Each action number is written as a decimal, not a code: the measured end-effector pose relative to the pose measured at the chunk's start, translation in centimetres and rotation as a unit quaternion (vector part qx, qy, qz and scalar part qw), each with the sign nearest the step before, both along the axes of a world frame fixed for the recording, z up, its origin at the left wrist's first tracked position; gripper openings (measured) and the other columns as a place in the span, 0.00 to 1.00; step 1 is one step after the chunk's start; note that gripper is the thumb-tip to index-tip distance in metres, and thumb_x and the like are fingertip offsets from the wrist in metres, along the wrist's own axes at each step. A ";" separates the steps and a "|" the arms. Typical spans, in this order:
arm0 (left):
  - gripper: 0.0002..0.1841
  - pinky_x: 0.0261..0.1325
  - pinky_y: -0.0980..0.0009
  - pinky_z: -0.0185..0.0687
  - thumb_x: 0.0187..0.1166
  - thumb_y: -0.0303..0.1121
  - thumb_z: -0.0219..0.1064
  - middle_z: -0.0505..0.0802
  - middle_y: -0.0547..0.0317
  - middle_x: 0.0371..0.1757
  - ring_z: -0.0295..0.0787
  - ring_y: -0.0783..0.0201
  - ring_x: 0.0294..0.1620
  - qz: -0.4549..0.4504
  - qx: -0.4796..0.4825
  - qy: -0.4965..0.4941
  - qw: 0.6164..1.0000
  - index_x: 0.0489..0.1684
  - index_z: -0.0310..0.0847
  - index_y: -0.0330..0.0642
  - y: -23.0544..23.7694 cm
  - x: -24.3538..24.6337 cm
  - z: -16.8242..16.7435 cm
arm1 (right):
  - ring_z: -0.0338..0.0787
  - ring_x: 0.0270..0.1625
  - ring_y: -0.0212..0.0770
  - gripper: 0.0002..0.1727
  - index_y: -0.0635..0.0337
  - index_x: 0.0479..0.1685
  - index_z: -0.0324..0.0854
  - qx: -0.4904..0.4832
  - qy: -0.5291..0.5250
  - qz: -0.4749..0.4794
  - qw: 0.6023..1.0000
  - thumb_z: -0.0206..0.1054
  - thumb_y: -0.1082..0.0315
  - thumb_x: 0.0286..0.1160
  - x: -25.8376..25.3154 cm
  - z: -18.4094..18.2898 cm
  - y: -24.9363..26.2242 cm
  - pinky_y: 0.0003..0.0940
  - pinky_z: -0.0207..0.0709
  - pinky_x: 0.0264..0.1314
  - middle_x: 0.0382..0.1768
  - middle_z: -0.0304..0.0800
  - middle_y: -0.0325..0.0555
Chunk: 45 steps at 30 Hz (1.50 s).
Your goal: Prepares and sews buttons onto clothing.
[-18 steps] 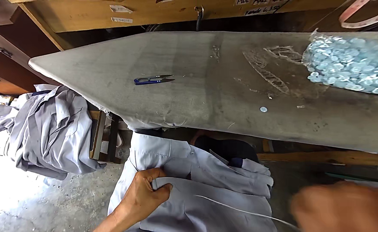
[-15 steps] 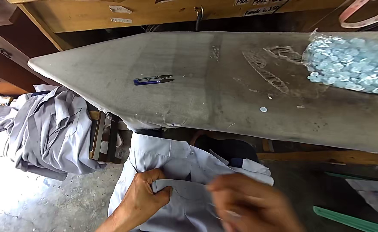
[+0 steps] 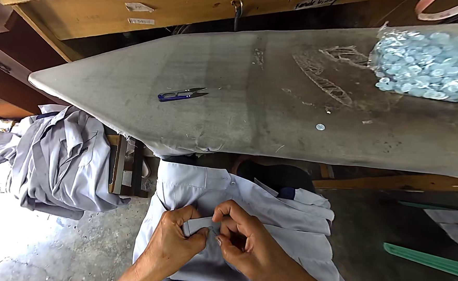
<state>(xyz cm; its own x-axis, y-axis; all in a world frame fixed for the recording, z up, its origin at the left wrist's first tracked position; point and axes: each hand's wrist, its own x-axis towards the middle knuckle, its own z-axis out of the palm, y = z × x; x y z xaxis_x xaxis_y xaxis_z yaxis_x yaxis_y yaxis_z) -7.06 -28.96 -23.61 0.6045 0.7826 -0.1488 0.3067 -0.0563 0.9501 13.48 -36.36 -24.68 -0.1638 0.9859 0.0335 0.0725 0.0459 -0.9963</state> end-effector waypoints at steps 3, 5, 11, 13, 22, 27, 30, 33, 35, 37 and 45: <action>0.04 0.24 0.85 0.73 0.66 0.32 0.76 0.87 0.72 0.21 0.79 0.83 0.21 0.001 0.000 -0.002 1.000 0.28 0.87 0.45 -0.1 0.0 0.0 | 0.70 0.16 0.20 0.17 0.55 0.57 0.74 -0.001 -0.017 -0.001 1.000 0.67 0.71 0.68 -0.1 0.0 0.0 0.15 0.63 0.17 0.18 0.74 0.29; 0.04 0.23 0.85 0.72 0.66 0.32 0.76 0.86 0.72 0.21 0.78 0.84 0.21 0.003 0.021 -0.003 1.000 0.27 0.86 0.46 -0.2 0.0 -0.1 | 0.73 0.17 0.21 0.15 0.55 0.56 0.74 -0.002 -0.030 -0.004 1.000 0.68 0.69 0.73 -0.2 -0.1 0.1 0.15 0.68 0.19 0.19 0.78 0.30; 0.08 0.44 0.74 0.79 0.77 0.36 0.69 0.89 0.60 0.28 0.85 0.69 0.34 -0.045 0.338 -0.004 0.940 0.30 0.86 0.43 -0.7 0.0 -0.8 | 0.82 0.24 0.20 0.21 0.55 0.57 0.79 0.094 -0.132 -0.051 0.986 0.71 0.50 0.79 1.2 1.3 0.5 0.14 0.76 0.26 0.27 0.88 0.31; 0.08 0.46 0.71 0.74 0.82 0.35 0.65 0.85 0.62 0.28 0.80 0.65 0.35 -0.067 0.438 -0.017 0.896 0.33 0.84 0.46 -0.6 -0.3 -0.9 | 0.82 0.29 0.24 0.17 0.54 0.49 0.86 0.149 -0.211 -0.075 0.963 0.65 0.50 0.85 2.2 2.2 1.1 0.17 0.76 0.32 0.30 0.86 0.35; 0.07 0.49 0.77 0.82 0.78 0.35 0.71 0.93 0.61 0.33 0.88 0.72 0.39 -0.064 0.279 -0.047 0.957 0.37 0.90 0.42 -0.6 -0.6 -0.4 | 0.85 0.33 0.23 0.10 0.59 0.46 0.84 -0.014 0.090 0.124 0.988 0.60 0.64 0.88 3.0 1.4 4.0 0.19 0.79 0.35 0.38 0.91 0.37; 0.05 0.38 0.84 0.84 0.74 0.27 0.73 0.95 0.65 0.34 0.88 0.83 0.33 -0.084 -0.043 -0.082 0.992 0.42 0.92 0.38 0.4 -1.2 -0.1 | 0.89 0.33 0.21 0.10 0.40 0.46 0.88 0.060 0.264 -0.151 0.951 0.61 0.54 0.87 9.4 5.3 3.2 0.16 0.84 0.36 0.34 0.91 0.26; 0.05 0.40 0.83 0.85 0.75 0.27 0.73 0.95 0.65 0.34 0.89 0.82 0.35 -0.070 -0.033 -0.099 0.992 0.42 0.92 0.38 0.5 -1.0 -0.1 | 0.89 0.37 0.24 0.13 0.41 0.45 0.83 0.159 0.220 -0.296 0.916 0.51 0.60 0.92 13.7 6.7 2.5 0.21 0.86 0.46 0.32 0.86 0.24; 0.06 0.48 0.81 0.87 0.76 0.30 0.72 0.96 0.62 0.38 0.91 0.79 0.42 -0.054 0.095 -0.067 0.992 0.41 0.93 0.39 0.2 -0.7 -0.2 | 0.90 0.31 0.27 0.07 0.39 0.51 0.81 0.148 0.120 -0.251 0.949 0.58 0.54 0.90 12.0 6.6 2.3 0.24 0.88 0.35 0.32 0.88 0.27; 0.07 0.50 0.78 0.84 0.77 0.34 0.72 0.95 0.61 0.35 0.89 0.74 0.42 -0.054 0.206 -0.037 0.976 0.38 0.92 0.41 0.0 -0.7 -0.5 | 0.90 0.33 0.27 0.08 0.44 0.53 0.82 0.117 0.021 -0.156 0.981 0.60 0.55 0.89 9.9 5.3 2.2 0.23 0.86 0.34 0.37 0.91 0.31; 0.07 0.52 0.74 0.80 0.79 0.36 0.69 0.93 0.61 0.33 0.87 0.69 0.40 -0.065 0.320 -0.026 0.945 0.36 0.91 0.44 -0.3 -0.9 -0.6 | 0.89 0.42 0.24 0.10 0.51 0.52 0.86 0.132 -0.092 -0.069 0.985 0.60 0.60 0.89 7.3 3.8 2.2 0.20 0.86 0.44 0.44 0.91 0.33; 0.07 0.48 0.70 0.70 0.84 0.36 0.65 0.80 0.63 0.26 0.75 0.63 0.33 -0.118 0.494 -0.028 0.861 0.43 0.88 0.47 -0.6 -1.7 -0.3 | 0.79 0.46 0.29 0.12 0.42 0.43 0.92 0.231 -0.232 0.037 0.944 0.60 0.61 0.88 3.5 1.6 1.8 0.19 0.73 0.48 0.38 0.81 0.36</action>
<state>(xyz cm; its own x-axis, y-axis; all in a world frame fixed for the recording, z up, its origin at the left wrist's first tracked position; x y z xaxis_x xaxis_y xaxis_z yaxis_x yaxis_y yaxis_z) -8.72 -29.52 -23.88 0.7484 0.3658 0.5533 0.1317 -0.8995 0.4165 17.01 -34.59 -23.06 -0.3349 0.8687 0.3650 0.4751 0.4901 -0.7308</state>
